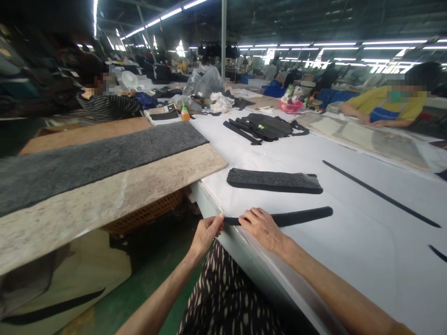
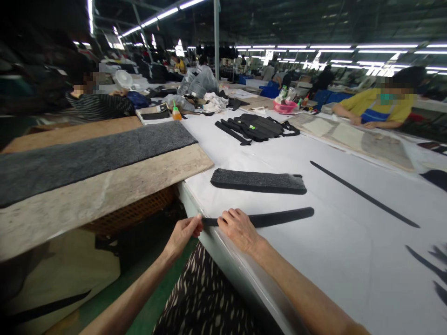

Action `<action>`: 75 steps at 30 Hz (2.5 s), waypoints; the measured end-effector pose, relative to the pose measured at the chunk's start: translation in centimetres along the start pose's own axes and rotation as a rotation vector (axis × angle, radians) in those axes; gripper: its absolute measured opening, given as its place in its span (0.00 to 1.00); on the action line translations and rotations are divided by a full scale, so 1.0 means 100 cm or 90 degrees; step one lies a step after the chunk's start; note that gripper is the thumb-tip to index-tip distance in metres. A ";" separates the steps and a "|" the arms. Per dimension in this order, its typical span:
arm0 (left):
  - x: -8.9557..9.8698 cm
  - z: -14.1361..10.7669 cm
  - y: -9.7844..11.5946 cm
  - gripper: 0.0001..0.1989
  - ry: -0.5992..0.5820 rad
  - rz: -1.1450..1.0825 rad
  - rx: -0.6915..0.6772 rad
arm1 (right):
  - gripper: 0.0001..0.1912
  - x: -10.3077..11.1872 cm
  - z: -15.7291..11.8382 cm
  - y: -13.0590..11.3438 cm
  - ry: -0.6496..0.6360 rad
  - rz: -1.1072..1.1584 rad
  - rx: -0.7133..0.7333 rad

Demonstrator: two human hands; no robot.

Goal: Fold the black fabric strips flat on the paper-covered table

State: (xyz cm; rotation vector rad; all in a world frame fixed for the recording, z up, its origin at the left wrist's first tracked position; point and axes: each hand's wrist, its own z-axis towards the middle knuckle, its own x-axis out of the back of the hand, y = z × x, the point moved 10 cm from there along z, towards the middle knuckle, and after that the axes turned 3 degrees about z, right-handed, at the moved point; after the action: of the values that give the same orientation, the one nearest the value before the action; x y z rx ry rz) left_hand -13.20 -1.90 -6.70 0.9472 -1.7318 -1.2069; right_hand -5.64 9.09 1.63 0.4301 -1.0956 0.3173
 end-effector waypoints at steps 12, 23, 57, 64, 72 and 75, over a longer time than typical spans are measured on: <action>-0.028 0.013 -0.004 0.20 -0.125 -0.093 0.017 | 0.05 0.003 -0.002 0.002 0.029 0.070 0.016; -0.022 0.010 -0.009 0.20 -0.123 -0.109 0.037 | 0.07 0.004 -0.003 0.000 0.025 0.064 0.032; 0.051 0.005 -0.127 0.21 -0.016 -0.084 0.168 | 0.12 0.013 -0.029 0.005 -0.012 -0.006 0.120; 0.053 0.002 -0.146 0.22 -0.023 -0.097 0.182 | 0.12 0.024 -0.048 0.027 0.005 0.001 0.080; 0.056 0.010 -0.191 0.28 0.010 -0.085 0.253 | 0.10 0.006 -0.020 -0.018 -0.023 -0.036 0.200; 0.063 0.000 -0.204 0.29 0.020 -0.072 0.279 | 0.11 0.002 -0.014 -0.026 -0.015 -0.031 0.207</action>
State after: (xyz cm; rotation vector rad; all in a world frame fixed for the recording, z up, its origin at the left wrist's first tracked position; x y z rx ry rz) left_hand -13.10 -12.94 -25.01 1.3267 -1.9805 -0.8864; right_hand -3.30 7.51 0.81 0.7497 -1.0577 0.4512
